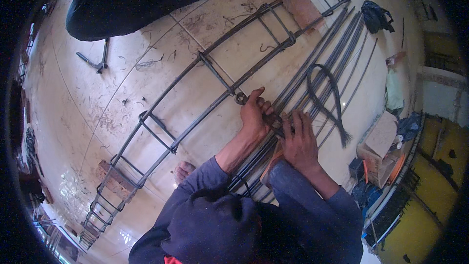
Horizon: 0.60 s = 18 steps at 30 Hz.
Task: The person assembles a metal ladder-like frame on the floor by tying intersecting metal rods together with wire. They use pliers to twist and secure the wire at each junction point.
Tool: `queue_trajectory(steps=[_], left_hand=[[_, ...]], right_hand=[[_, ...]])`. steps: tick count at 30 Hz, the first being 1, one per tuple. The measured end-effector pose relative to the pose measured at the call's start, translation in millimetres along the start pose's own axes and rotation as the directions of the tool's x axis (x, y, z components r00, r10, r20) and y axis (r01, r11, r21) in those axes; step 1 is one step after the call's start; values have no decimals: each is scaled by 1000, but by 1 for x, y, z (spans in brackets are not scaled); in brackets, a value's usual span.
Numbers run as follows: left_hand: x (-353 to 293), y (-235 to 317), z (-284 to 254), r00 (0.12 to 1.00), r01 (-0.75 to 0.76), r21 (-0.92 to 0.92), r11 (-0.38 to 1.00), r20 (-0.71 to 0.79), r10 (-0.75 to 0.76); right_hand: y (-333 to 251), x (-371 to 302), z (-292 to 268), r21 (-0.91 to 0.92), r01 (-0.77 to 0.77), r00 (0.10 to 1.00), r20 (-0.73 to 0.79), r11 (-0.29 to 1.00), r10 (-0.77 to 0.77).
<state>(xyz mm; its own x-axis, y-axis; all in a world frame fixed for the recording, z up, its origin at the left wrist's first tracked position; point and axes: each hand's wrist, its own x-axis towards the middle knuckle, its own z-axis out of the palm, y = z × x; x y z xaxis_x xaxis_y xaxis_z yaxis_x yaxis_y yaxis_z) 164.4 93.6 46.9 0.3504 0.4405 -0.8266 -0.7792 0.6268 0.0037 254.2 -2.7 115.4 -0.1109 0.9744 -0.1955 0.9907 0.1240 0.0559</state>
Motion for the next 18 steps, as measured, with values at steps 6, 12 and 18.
queue_trajectory(steps=[6, 12, 18], left_hand=[[6, -5, -5, 1000, -3, 44, 999, -21, 4], [10, 2, -26, 998, 46, 141, 989, 45, -53], [-16, 13, -1, 968, 200, -23, 979, 160, -194]], right_hand=[[16, -2, 18, 209, -153, 937, 341, 966, 75], [30, 0, 30, 607, -188, 923, 377, 772, -72], [60, 11, 21, 170, -900, 400, 686, -402, -607]])
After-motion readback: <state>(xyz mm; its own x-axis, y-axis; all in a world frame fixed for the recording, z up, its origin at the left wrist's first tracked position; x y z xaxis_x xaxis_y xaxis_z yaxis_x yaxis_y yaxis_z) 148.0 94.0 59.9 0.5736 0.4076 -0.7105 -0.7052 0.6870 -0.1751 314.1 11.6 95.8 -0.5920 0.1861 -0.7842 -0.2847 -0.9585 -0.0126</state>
